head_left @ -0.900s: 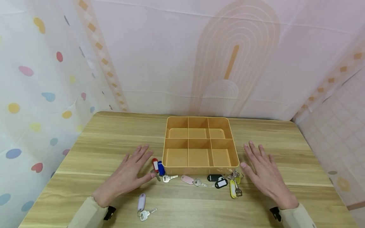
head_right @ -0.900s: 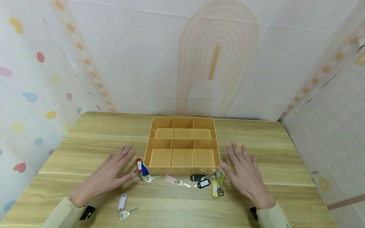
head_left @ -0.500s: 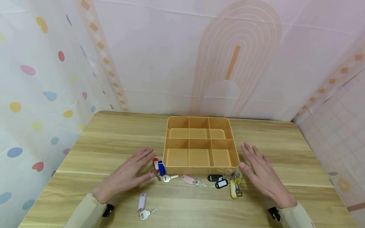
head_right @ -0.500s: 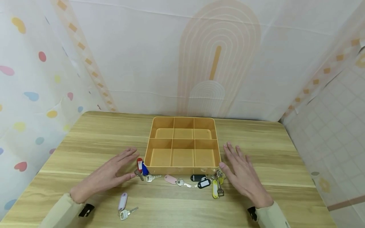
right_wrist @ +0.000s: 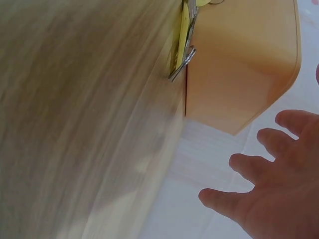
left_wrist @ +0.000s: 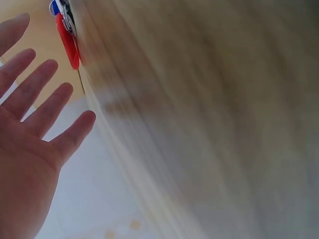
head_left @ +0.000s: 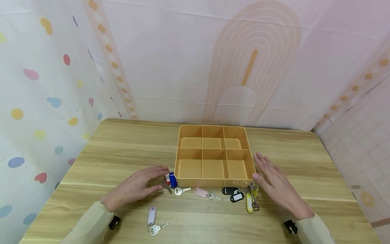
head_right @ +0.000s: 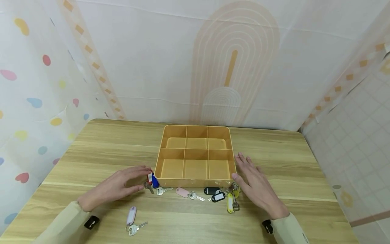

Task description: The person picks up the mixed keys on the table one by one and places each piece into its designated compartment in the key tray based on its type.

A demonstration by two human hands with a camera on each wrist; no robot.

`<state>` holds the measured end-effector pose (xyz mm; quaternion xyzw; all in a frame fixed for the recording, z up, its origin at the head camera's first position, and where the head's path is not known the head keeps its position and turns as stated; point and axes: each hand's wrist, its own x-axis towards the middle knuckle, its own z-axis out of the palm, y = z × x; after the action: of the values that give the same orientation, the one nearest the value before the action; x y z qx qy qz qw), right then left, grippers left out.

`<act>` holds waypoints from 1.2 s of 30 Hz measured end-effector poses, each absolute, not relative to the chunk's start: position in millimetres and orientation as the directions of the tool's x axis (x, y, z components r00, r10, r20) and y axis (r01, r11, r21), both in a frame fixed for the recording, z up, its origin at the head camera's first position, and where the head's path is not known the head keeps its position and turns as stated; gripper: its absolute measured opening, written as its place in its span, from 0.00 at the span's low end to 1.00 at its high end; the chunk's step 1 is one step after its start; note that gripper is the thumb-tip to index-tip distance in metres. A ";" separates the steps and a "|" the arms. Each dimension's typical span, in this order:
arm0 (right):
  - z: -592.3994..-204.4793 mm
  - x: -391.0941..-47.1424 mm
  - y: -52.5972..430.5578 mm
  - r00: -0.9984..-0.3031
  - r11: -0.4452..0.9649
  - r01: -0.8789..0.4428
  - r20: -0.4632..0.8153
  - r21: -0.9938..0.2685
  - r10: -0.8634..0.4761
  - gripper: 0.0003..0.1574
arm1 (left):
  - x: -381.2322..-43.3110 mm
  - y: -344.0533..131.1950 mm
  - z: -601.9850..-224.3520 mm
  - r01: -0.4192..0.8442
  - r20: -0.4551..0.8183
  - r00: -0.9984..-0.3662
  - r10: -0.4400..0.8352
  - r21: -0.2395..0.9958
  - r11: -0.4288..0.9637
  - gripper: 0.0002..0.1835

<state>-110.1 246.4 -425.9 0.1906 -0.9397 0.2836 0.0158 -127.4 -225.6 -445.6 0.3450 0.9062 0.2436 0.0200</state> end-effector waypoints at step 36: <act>-432.0 -115.8 241.1 -0.913 0.760 -0.400 0.152 -0.513 -0.378 0.38 | -135.0 -227.6 -447.1 0.682 0.156 -0.703 0.694 0.427 0.594 0.14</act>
<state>-115.8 241.1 -432.0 0.2074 -0.9378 0.2776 0.0194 -135.0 -227.6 -447.1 0.3852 0.8928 0.2333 0.0131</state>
